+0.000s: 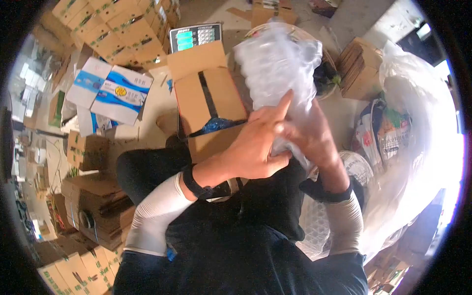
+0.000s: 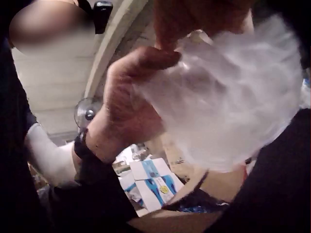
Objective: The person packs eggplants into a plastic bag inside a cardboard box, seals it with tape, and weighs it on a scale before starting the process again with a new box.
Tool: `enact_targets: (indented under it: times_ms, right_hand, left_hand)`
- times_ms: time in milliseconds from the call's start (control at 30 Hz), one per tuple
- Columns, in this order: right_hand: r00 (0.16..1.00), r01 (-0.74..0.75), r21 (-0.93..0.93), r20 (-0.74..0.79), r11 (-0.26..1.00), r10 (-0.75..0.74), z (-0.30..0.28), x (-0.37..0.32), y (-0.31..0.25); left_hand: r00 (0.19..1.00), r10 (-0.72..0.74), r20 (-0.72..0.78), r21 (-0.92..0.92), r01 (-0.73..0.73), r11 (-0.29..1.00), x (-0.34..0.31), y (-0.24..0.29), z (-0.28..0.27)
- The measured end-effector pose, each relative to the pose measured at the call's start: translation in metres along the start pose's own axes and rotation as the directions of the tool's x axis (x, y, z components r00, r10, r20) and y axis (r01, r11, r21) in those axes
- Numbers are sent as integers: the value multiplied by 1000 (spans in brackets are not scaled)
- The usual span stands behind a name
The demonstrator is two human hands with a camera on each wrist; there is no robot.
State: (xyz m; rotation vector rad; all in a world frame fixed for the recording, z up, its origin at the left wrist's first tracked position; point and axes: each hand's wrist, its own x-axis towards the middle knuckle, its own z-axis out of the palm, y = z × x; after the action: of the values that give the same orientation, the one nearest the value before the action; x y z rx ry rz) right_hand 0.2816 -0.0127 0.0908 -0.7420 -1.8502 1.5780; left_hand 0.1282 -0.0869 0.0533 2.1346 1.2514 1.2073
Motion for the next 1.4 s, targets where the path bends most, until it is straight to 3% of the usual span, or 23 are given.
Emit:
enact_targets:
  times_ms: [67, 133, 200, 267, 333, 367, 433, 500, 600, 633, 667, 800, 833, 867, 900, 933, 1000, 1067, 1133, 1200, 1267, 1333, 1400]
  right_hand:
    - [995, -102, 61, 9, 993, 102, -10, 3, 5]
    - [957, -280, 194, -19, 940, 289, -16, 5, 11]
    - [968, -241, 140, -43, 960, 249, -22, 8, 29]
    - [967, -253, -255, -74, 933, 242, -40, 13, 52]
    - [985, -170, -336, -75, 926, 153, -47, 19, 60]
    - [995, -87, -414, -73, 906, 63, -51, 22, 64]
    - [995, -82, -118, -61, 990, 75, -69, 30, 75]
    - [995, -56, 479, -41, 876, 87, -86, 42, 84]
    - [984, -105, 455, -84, 884, 160, -76, 58, 73]
    - [982, -93, 575, -83, 813, 171, -61, 65, 71]
    - [986, -118, 376, -68, 919, 154, -55, 74, 63]
    - [984, -104, 282, -109, 954, 139, -4, 109, 32]
    - [984, -80, 379, -117, 922, 133, 3, 120, 29]
    - [961, 259, -246, -36, 934, -276, -2, 136, 45]
    - [949, 240, -155, -170, 958, -266, 22, 146, 43]
    - [922, 234, -60, -302, 970, -241, 54, 155, 39]
    - [746, 492, -492, -187, 718, -639, 82, 175, 69]
    - [777, 466, -756, 103, 459, -621, 104, 174, 96]
    - [818, 469, -732, 148, 494, -556, 109, 176, 151]
    - [852, 415, -726, 99, 548, -514, 105, 168, 168]
    - [781, 508, -746, 188, 431, -595, 104, 161, 181]
    - [765, 532, -783, 280, 323, -581, 105, 160, 195]
    - [686, 629, -757, 436, 175, -582, 97, 159, 206]
  left_hand:
    - [982, -168, -80, -319, 135, 938, -8, -2, 6]
    - [976, -201, 87, -810, 187, 555, -8, -6, 3]
    - [976, -214, 31, -747, 165, 644, -15, -17, 9]
    - [944, -268, 190, -855, 294, 428, -20, -25, -4]
    - [842, -538, 22, -871, 281, 404, -25, -31, -18]
    - [809, -514, -285, -508, 327, 797, -27, -53, -24]
    - [728, -480, -490, 193, 627, 755, -37, -99, -48]
    - [795, -567, -215, 714, 524, 464, -59, -154, -66]
    - [747, -665, 20, 776, 408, 481, -62, -186, -50]
    - [952, -290, -94, 825, 237, 513, -69, -198, -34]
    - [952, -292, -93, 824, 238, 514, -61, -194, -25]
    - [957, -284, 55, 315, 253, 915, -34, -174, 8]
    - [936, -353, 15, -501, 313, 807, -40, -212, 49]
    - [945, -298, -132, -673, 135, 727, -38, -210, 59]
    - [922, -356, 154, -118, 375, 919, -22, -187, 43]
    - [775, -531, 341, 504, 326, 800, -7, -163, 23]
    - [833, -471, 290, 498, 290, 818, -17, -184, 31]
    - [971, -195, 138, 281, 150, 948, -40, -240, 58]
    - [987, -82, 138, 389, 22, 921, -54, -215, 25]
    - [601, -715, 357, 663, 377, 647, -55, -170, -25]
    - [440, -822, 362, 803, 301, 515, -47, -135, -66]
    - [620, -754, 218, 737, 401, 544, -79, -144, -92]
    - [526, -811, 255, 801, 354, 482, -91, -148, -120]
